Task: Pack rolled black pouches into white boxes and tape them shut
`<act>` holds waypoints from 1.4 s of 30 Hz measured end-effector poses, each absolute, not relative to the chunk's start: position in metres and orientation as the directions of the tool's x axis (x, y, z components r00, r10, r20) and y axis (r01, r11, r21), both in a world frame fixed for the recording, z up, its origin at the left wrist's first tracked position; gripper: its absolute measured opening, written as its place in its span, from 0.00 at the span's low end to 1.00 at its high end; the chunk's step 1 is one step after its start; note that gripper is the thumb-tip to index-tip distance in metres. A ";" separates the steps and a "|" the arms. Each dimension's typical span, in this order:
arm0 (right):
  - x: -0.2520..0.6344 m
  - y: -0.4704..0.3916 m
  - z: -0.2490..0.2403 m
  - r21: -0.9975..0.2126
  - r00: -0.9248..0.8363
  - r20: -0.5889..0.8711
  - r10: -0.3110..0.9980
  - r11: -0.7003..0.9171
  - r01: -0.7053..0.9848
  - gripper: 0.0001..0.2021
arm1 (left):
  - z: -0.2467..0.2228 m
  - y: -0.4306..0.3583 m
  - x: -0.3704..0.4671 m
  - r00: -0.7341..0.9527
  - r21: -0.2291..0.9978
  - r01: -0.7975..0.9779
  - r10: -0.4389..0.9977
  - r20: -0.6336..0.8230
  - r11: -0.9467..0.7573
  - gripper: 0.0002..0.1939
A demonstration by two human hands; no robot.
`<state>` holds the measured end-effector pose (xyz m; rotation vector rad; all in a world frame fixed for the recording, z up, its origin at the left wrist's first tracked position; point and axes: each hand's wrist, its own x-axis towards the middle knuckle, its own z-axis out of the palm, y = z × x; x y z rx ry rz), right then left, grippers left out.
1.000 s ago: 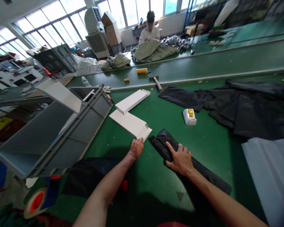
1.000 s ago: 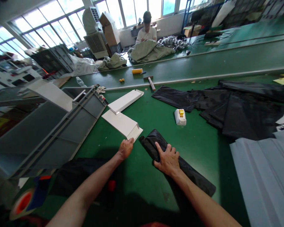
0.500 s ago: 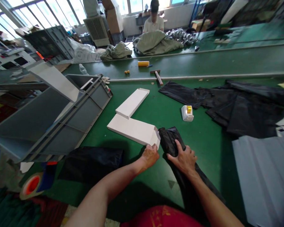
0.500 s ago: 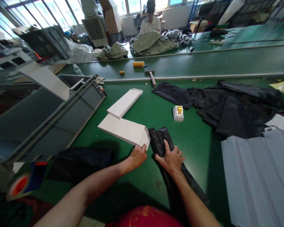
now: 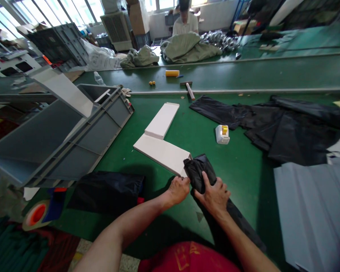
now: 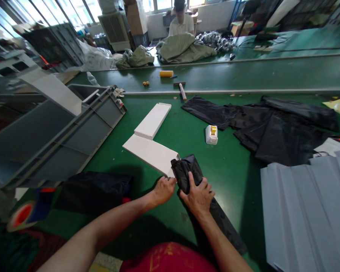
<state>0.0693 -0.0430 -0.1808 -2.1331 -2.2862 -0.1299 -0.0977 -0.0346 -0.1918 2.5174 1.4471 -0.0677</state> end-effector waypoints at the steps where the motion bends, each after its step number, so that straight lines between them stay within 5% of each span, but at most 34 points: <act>1: 0.069 -0.043 -0.181 0.058 -0.065 0.062 0.996 0.061 0.996 0.37 | -0.190 -0.033 -0.099 0.506 0.202 0.857 0.848 -0.158 -0.474 0.15; 11: 0.068 -0.044 -0.178 0.038 -0.056 0.034 0.998 0.055 0.998 0.37 | -0.164 -0.011 -0.107 0.529 0.348 0.813 0.842 -0.108 -0.467 0.10; 17: 0.068 -0.043 -0.177 0.018 -0.047 0.025 0.999 0.046 0.999 0.38 | -0.134 0.044 -0.098 0.356 0.256 0.907 0.934 -0.045 -0.333 0.19; 24: 0.070 -0.042 -0.176 0.003 -0.071 0.024 0.997 0.071 0.997 0.37 | -0.144 0.109 -0.091 0.348 0.207 0.929 0.911 -0.219 -0.305 0.09; 30: 0.072 -0.046 -0.177 -0.061 -0.252 -0.008 0.968 0.251 0.966 0.41 | -0.171 0.116 -0.094 0.243 0.191 0.962 0.936 -0.254 -0.197 0.18; 42: 0.059 -0.005 -0.176 -0.156 -0.558 -0.129 0.820 0.539 0.828 0.46 | -0.177 0.107 -0.102 0.170 0.232 0.966 0.953 -0.251 -0.111 0.17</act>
